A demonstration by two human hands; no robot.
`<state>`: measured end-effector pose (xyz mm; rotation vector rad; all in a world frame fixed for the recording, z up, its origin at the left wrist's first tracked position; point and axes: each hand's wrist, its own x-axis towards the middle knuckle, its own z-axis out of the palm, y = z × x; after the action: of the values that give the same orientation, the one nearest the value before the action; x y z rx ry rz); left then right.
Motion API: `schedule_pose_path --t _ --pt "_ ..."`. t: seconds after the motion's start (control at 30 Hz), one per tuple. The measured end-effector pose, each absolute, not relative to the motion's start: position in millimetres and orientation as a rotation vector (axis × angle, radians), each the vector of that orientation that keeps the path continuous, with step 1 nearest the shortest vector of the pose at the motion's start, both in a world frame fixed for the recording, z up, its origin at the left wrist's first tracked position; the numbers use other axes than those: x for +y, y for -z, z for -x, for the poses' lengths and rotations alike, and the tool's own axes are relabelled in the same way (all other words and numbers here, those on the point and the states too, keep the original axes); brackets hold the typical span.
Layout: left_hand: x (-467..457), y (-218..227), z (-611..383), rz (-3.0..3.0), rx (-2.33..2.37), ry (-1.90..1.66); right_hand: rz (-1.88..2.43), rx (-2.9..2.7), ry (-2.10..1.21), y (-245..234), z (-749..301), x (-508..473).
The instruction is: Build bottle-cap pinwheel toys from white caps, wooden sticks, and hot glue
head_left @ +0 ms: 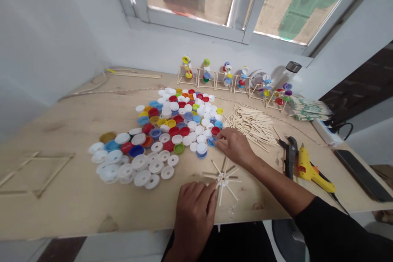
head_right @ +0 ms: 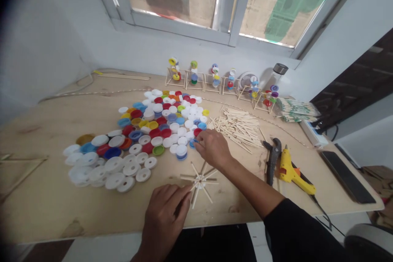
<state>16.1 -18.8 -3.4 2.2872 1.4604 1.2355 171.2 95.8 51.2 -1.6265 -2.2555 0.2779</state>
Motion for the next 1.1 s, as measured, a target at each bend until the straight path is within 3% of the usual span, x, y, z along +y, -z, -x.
schedule_pose_path --t 0.3,0.63,1.1 --pt "-19.5 4.7 -18.9 -2.244 1.473 -1.27 1.452 -2.225 -0.204 -53.1 -158.0 88.7" --pt "-21.3 4.7 -21.1 -2.192 1.516 -1.317 1.023 -2.783 -0.168 -64.0 -88.4 73.5" --pt "-22.9 9.3 -20.3 -2.273 1.561 -1.399 0.974 -2.951 0.027 -51.2 -56.4 74.7"
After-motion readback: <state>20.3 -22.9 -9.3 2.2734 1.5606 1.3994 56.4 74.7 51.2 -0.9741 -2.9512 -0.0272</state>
